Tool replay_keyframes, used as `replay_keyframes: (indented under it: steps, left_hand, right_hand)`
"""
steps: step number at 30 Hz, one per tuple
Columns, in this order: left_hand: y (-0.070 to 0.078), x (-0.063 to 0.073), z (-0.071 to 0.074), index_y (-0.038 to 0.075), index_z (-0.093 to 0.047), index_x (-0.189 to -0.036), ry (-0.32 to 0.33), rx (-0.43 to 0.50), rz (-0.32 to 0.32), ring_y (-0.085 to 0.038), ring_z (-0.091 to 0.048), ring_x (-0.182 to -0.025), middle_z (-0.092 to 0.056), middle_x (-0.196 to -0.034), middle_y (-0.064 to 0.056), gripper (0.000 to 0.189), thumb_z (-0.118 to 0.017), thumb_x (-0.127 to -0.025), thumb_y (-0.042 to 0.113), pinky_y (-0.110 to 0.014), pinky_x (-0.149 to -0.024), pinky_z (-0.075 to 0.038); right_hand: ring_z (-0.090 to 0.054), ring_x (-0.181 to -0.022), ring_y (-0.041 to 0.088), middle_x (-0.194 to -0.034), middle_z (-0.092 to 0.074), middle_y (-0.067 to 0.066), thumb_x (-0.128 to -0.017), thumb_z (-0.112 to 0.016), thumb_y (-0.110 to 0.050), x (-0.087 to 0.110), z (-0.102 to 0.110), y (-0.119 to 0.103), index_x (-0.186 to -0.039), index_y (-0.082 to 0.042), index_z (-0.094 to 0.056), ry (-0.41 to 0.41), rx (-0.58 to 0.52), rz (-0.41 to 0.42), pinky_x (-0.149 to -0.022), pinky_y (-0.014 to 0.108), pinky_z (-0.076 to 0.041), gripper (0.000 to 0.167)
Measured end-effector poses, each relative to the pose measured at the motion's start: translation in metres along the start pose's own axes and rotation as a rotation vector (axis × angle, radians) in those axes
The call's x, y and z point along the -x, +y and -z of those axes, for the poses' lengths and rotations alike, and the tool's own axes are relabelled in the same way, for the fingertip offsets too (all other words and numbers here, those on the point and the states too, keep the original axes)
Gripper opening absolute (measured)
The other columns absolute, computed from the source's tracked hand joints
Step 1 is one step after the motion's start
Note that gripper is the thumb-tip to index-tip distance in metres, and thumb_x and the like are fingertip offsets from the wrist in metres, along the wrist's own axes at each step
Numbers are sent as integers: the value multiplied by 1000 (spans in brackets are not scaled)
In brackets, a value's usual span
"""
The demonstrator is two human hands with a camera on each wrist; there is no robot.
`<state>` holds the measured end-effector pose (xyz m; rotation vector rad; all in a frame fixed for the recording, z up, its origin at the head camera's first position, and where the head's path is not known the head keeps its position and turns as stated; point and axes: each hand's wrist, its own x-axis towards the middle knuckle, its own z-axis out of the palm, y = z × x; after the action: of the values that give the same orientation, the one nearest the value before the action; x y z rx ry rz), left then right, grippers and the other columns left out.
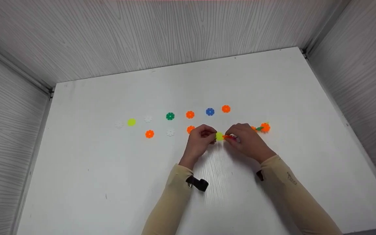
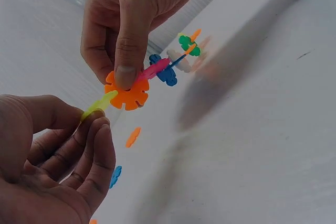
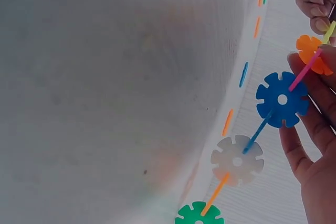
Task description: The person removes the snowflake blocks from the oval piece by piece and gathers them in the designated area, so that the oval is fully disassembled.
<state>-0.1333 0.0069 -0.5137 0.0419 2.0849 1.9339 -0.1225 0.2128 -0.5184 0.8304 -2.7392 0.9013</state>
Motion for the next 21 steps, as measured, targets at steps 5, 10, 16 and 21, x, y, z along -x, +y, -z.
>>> replay_keyframes:
  steps: [5,10,16,21]
  left_hand:
    - [0,0,-2,5,-68,-105,15,-28,-20,-22,-63,-78,-66,-91,-5,11,-65,-94,6,-28,-75,-57]
    - [1,2,-5,1,-65,-110,-6,3,12,-25,-66,-76,-65,-89,-9,17,-62,-94,4,-30,-74,-58]
    - [0,2,-7,3,-66,-106,-3,83,47,-30,-68,-81,-64,-94,-12,14,-67,-92,2,-33,-75,-59]
    - [-3,1,-7,2,-68,-103,15,129,29,-30,-68,-83,-63,-98,-13,14,-68,-89,-1,-33,-76,-59]
  right_hand:
    - [-58,-86,23,-92,-67,4,-87,-75,-7,-1,0,0,-96,-7,-71,25,-8,27,-85,39,-47,10]
    - [-57,-86,23,-92,-65,4,-87,-75,-7,-1,-3,1,-96,-7,-70,20,44,44,-83,39,-48,11]
    - [-55,-89,24,-94,-63,4,-88,-72,-8,-2,-2,-2,-96,-8,-70,-6,89,24,-83,38,-48,9]
    - [-54,-87,25,-93,-62,4,-87,-73,-9,-3,-3,-1,-95,-8,-71,7,109,43,-84,38,-47,8]
